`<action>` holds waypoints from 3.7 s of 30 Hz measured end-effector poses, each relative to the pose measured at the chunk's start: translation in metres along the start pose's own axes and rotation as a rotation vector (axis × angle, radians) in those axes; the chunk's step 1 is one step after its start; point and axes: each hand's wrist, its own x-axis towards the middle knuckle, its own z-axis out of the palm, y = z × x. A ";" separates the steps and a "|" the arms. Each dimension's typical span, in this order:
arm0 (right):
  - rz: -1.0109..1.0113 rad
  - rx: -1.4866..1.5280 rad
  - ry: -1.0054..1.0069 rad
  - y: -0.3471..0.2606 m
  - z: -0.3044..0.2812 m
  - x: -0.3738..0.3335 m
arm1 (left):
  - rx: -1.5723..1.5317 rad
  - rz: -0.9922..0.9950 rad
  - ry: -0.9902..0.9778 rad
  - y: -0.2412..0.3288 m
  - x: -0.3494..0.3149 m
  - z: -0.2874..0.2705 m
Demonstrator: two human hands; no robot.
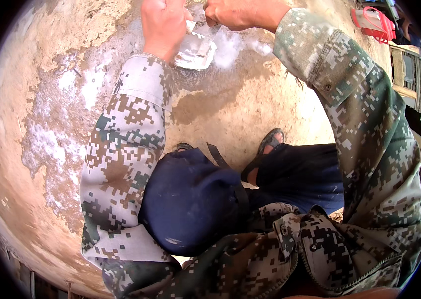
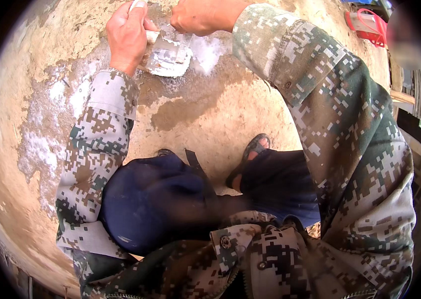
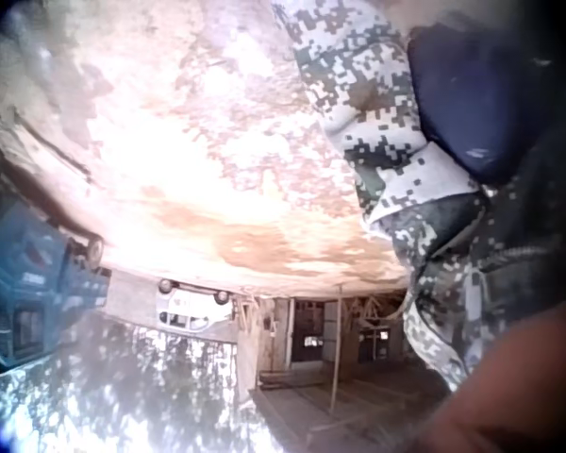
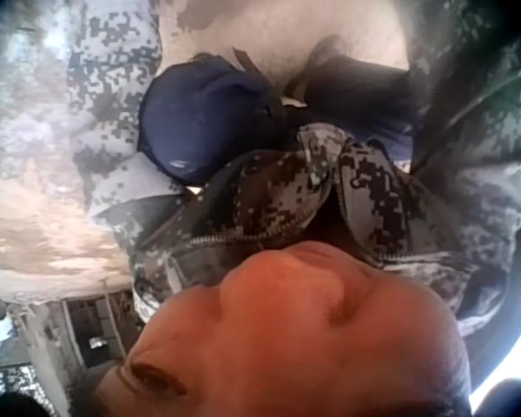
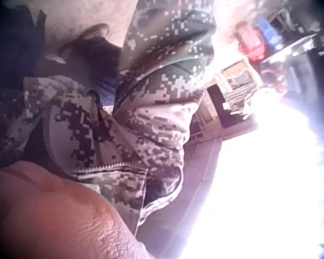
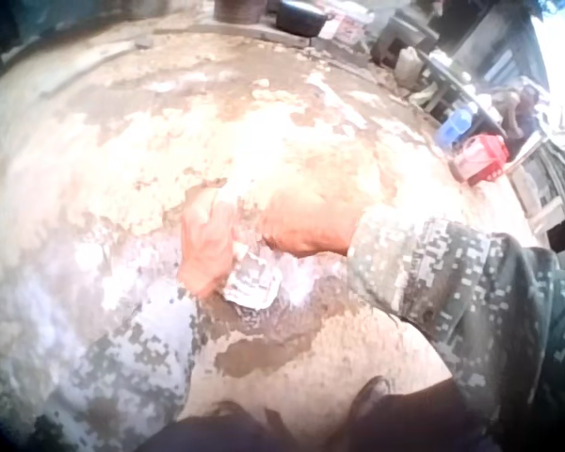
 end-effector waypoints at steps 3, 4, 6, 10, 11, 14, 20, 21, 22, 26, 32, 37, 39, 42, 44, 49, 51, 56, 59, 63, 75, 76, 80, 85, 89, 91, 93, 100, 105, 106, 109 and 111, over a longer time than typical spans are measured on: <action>-0.044 0.171 0.045 0.001 0.019 0.003 | -0.006 -0.048 0.002 0.002 0.000 -0.001; -0.040 0.175 0.008 0.001 0.017 0.000 | -0.038 -0.110 -0.001 0.005 0.000 0.003; -0.034 0.183 -0.064 0.000 0.009 -0.003 | 0.015 -0.124 -0.020 0.001 0.004 0.007; 0.084 0.202 -0.109 -0.018 0.010 0.005 | 0.114 -0.104 -0.018 0.001 0.004 0.006; 0.113 0.269 -0.135 -0.021 0.006 0.003 | 0.096 -0.117 -0.012 0.000 0.001 0.003; 0.248 0.529 -0.103 -0.020 0.027 -0.033 | 0.024 -0.134 -0.014 0.002 0.003 0.009; 0.264 0.417 -0.213 -0.047 -0.013 -0.045 | -0.006 -0.138 0.000 0.003 -0.004 0.004; 0.246 0.404 -0.251 -0.049 -0.030 -0.037 | 0.007 -0.129 0.003 0.002 -0.004 0.000; 0.252 0.394 -0.301 -0.049 -0.036 -0.034 | 0.003 -0.118 -0.017 -0.002 -0.002 0.002; 0.340 0.405 -0.326 -0.055 -0.029 -0.034 | 0.060 -0.110 -0.058 0.003 0.001 0.005; 0.464 0.701 -0.143 -0.105 0.031 -0.063 | 0.021 -0.106 -0.031 0.007 -0.006 0.013; 0.581 0.797 0.025 -0.155 0.039 -0.038 | 0.059 -0.100 -0.039 -0.005 -0.007 0.001; 0.527 0.749 -0.091 -0.137 0.036 -0.052 | 0.064 -0.084 -0.062 -0.007 -0.004 0.000; 0.435 0.664 -0.255 -0.099 -0.004 -0.070 | -0.051 -0.157 -0.115 -0.006 0.000 -0.001; 0.449 0.582 -0.280 -0.088 -0.013 -0.082 | -0.067 -0.169 -0.148 -0.004 0.002 0.005; 0.540 0.673 0.028 -0.136 0.028 -0.033 | -0.001 -0.154 -0.159 -0.009 0.002 -0.002; 0.482 0.687 -0.036 -0.122 0.027 -0.034 | 0.001 -0.150 -0.166 -0.005 0.002 -0.004; 0.394 0.581 -0.214 -0.094 0.001 -0.077 | 0.011 -0.153 -0.190 -0.010 0.003 0.001; 0.477 0.639 -0.168 -0.112 0.008 -0.060 | 0.059 -0.148 -0.155 -0.010 0.002 -0.004; 0.481 0.640 -0.202 -0.098 0.026 -0.074 | -0.031 -0.179 -0.144 -0.009 0.004 0.008; 0.391 0.759 -0.245 -0.091 -0.022 -0.084 | -0.018 -0.262 0.226 -0.002 -0.019 0.012; 0.390 0.757 -0.244 -0.084 -0.027 -0.083 | -0.066 -0.254 0.195 -0.003 -0.020 0.011; 0.347 0.710 -0.422 -0.084 -0.046 -0.058 | -0.159 -0.202 0.053 -0.009 -0.024 -0.002; 0.478 0.810 -0.424 -0.128 -0.047 -0.058 | -0.128 -0.163 0.151 -0.010 -0.031 0.000; 0.588 0.877 -0.399 -0.134 -0.052 -0.060 | -0.081 -0.111 0.196 -0.005 -0.033 0.010; 0.622 0.933 -0.407 -0.131 -0.054 -0.059 | -0.045 -0.100 0.222 -0.004 -0.036 0.009; 0.762 1.018 -0.340 -0.133 -0.033 -0.066 | -0.091 -0.119 0.236 0.003 -0.037 0.013; 0.928 1.630 -0.215 -0.131 0.015 -0.092 | -0.063 -0.081 0.292 -0.003 -0.055 0.008; 0.893 1.321 -0.445 -0.094 -0.005 -0.069 | -0.183 -0.119 0.224 -0.001 -0.050 0.020; 0.783 1.186 -0.487 -0.091 -0.010 -0.061 | -0.205 -0.128 0.221 -0.001 -0.050 0.019; 0.837 1.120 -0.431 -0.122 -0.022 -0.054 | -0.129 -0.143 0.242 -0.005 -0.052 0.017; 0.938 1.126 -0.401 -0.147 -0.013 -0.046 | -0.071 -0.134 0.241 -0.006 -0.053 0.011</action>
